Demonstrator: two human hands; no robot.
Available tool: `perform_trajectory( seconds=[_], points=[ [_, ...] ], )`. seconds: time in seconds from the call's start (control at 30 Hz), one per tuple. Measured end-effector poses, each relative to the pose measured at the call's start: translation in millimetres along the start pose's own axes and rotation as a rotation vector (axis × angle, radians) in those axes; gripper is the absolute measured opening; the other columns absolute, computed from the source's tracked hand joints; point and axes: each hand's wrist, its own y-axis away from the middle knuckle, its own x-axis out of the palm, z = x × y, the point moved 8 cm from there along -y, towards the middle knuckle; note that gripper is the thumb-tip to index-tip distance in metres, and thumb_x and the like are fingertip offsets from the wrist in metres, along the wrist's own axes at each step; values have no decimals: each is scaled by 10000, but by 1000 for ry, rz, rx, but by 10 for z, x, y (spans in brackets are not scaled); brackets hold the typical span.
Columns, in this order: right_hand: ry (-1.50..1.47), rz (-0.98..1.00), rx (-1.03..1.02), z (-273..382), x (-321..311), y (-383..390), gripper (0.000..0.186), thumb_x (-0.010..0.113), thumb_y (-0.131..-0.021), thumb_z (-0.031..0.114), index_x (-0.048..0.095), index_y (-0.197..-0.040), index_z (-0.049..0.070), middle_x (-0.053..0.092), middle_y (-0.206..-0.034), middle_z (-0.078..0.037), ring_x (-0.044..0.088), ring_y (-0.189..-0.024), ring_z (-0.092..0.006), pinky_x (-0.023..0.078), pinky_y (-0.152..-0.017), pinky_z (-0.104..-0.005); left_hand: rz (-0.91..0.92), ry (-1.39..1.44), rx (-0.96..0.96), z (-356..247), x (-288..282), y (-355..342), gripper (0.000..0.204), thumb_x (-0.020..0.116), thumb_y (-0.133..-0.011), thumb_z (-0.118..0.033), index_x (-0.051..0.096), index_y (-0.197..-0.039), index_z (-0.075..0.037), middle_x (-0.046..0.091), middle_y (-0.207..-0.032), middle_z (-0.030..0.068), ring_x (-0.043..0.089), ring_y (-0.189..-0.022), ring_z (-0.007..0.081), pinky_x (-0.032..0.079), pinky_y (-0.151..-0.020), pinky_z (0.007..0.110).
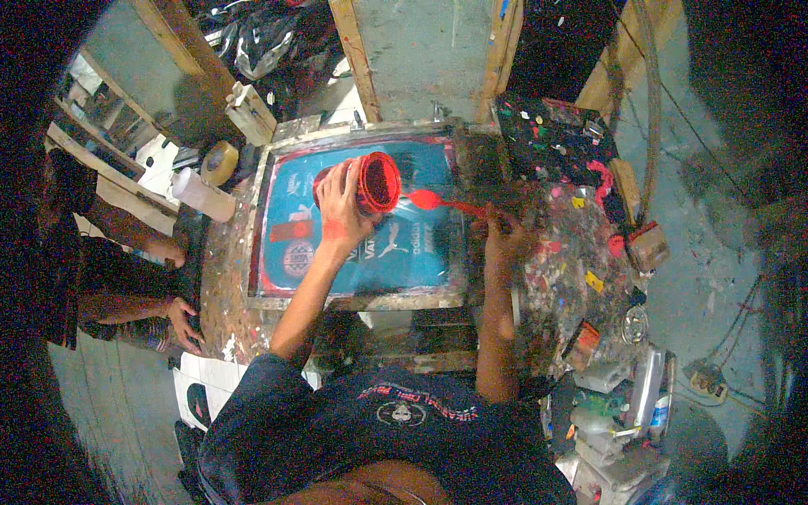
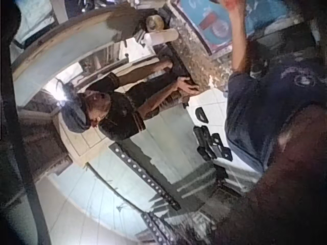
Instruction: The person prepares a screen printing frame by applying tape and then uses a squeegee to pull red ink across the mesh onto a black shoe insole placed beneath. The person repeats the inking and wiping process multiple times on the same insole.
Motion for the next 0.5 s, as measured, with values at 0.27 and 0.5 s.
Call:
perform_trajectory(
  seconds=[0.27, 0.5],
  points=[
    [293, 76, -305, 69, 90, -10, 193, 756, -926, 211, 753, -975, 25, 751, -783, -59, 700, -663, -120, 505, -576, -271, -10, 47, -17, -45, 40, -39, 1073, 914, -546, -281, 427, -1476, -57, 513, -1385, 181, 489, -1283, 386, 360, -1072, 519],
    [486, 261, -718, 424, 213, 250, 152, 752, -902, 138, 771, -1024, 50, 772, -895, -83, 730, -788, -151, 546, -716, -300, 22, 48, -7, -44, 90, -14, 1053, 911, -541, -247, 439, -1464, -62, 507, -1379, 194, 471, -1290, 391, 361, -1071, 518]
  ],
)
